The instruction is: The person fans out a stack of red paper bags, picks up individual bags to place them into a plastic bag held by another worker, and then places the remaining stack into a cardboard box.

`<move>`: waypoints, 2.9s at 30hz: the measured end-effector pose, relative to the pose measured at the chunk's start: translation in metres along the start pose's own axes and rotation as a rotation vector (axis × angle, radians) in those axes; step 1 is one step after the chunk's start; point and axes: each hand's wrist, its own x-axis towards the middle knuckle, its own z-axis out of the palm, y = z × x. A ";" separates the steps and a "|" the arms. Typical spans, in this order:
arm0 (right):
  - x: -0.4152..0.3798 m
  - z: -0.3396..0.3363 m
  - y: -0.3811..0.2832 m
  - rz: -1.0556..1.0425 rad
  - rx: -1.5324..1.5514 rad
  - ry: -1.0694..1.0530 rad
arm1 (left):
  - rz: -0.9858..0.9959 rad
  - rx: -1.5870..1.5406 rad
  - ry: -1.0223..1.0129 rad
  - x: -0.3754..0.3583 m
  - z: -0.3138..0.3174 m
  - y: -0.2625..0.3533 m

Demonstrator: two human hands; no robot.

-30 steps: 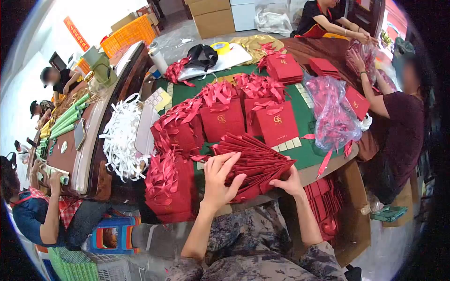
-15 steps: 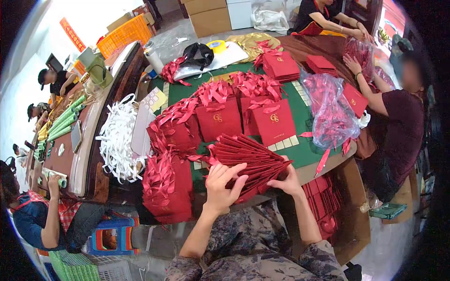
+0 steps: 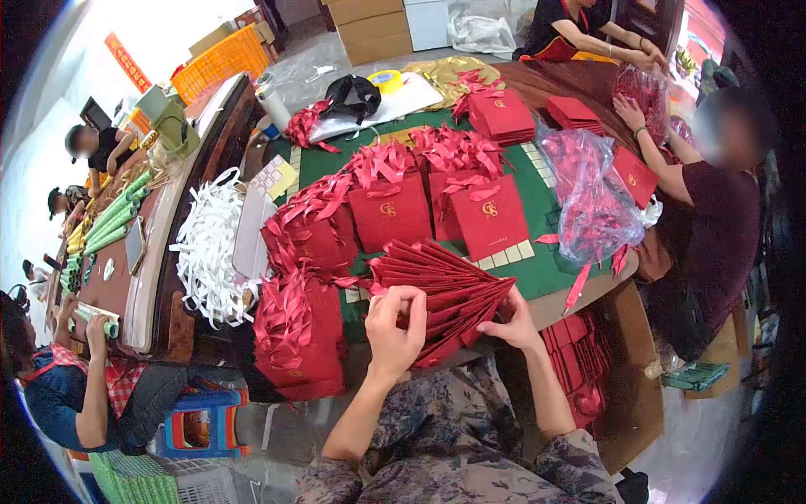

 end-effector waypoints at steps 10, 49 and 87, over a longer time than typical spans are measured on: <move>-0.009 0.005 0.011 -0.022 -0.013 0.091 | 0.183 0.094 0.052 -0.011 0.000 0.007; -0.023 0.005 0.025 -0.055 -0.068 0.167 | -0.082 -0.072 0.255 -0.102 0.022 -0.012; -0.023 0.017 0.034 -0.171 -0.341 0.233 | 0.041 0.035 0.127 -0.103 0.033 -0.033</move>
